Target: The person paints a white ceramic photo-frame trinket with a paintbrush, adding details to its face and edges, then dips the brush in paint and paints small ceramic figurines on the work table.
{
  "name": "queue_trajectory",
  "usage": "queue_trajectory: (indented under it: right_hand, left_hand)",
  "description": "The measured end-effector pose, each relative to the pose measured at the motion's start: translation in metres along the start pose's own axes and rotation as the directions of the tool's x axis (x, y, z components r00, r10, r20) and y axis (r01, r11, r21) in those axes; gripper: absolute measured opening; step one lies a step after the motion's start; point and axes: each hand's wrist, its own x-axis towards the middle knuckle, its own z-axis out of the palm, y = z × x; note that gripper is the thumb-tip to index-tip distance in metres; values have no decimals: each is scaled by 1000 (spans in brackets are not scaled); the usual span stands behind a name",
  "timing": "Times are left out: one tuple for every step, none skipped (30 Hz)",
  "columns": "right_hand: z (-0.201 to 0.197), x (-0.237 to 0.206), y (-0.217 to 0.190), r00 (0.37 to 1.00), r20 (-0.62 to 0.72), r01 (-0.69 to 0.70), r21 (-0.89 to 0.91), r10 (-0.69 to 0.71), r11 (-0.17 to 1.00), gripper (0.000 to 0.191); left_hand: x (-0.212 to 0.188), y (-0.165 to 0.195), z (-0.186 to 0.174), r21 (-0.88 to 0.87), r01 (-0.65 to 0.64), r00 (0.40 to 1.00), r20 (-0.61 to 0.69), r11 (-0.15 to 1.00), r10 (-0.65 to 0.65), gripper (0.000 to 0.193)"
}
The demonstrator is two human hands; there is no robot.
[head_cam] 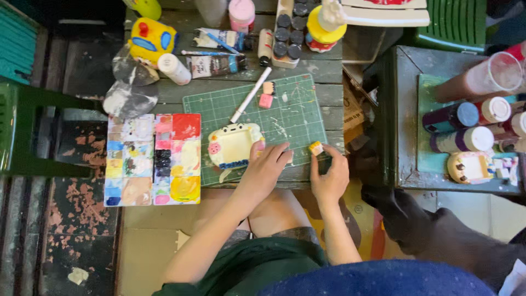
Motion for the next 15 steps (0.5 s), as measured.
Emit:
queue_trajectory:
  right_hand:
    - [0, 1, 2, 1000, -6, 9, -5, -9, 1000, 36]
    - [1, 0, 4, 1000, -11, 14, -8, -14, 1000, 36]
    - [1, -1, 6, 1000, -15, 17, -10, -17, 1000, 37]
    - [2, -2, 8, 1000, -7, 30, 4, -30, 1000, 39]
    - [2, -2, 9, 999, -2, 45, 18, -45, 999, 41]
    - [2, -2, 11, 998, 2, 58, 30, -58, 998, 43]
    - [1, -2, 12, 996, -8, 87, 40, -87, 995, 44]
    - [0, -3, 13, 993, -21, 114, 48, -113, 992, 45]
    - [-2, -2, 13, 989, -37, 144, 56, -142, 988, 46]
    - [-3, -1, 12, 985, -60, 167, 57, -163, 984, 46]
    - [-5, -1, 10, 979, -82, 190, 57, -185, 980, 47]
    - [-8, -3, 7, 973, -103, 211, 57, -204, 976, 48]
    - [-9, -6, 0, 974, -104, 212, 105, -201, 972, 45]
    - [-9, -11, -7, 975, -104, 213, 153, -199, 965, 43]
    - [-10, -17, -16, 976, -100, 210, 199, -193, 957, 41]
  left_hand:
    - [-7, 0, -5, 11, 13, 1000, -3, 1000, -13, 41]
    - [-15, 0, -10, 22, 26, 1000, -2, 999, -26, 43]
    - [-23, -2, -16, 35, 65, 998, -29, 997, -64, 46]
    - [-31, -5, -23, 48, 101, 993, -60, 994, -99, 49]
    - [-38, -10, -29, 62, 136, 987, -93, 989, -130, 53]
    - [-44, -17, -36, 79, 213, 972, -115, 974, -203, 63]
    - [-51, -23, -43, 93, 286, 952, -136, 954, -273, 73]
    - [-57, -28, -48, 103, 355, 928, -156, 929, -337, 83]
    - [-61, -33, -52, 96, 379, 916, -181, 921, -358, 87]
    - [-63, -38, -55, 89, 403, 901, -210, 911, -379, 91]
    - [-64, -42, -57, 82, 428, 885, -239, 900, -399, 95]
    - [-65, -43, -57, 103, 463, 870, -243, 881, -429, 97]
    - [-65, -42, -56, 121, 497, 853, -248, 859, -458, 98]
    - [-65, -40, -53, 138, 531, 835, -254, 836, -488, 100]
    - [-67, -35, -50, 136, 565, 810, -280, 814, -516, 99]
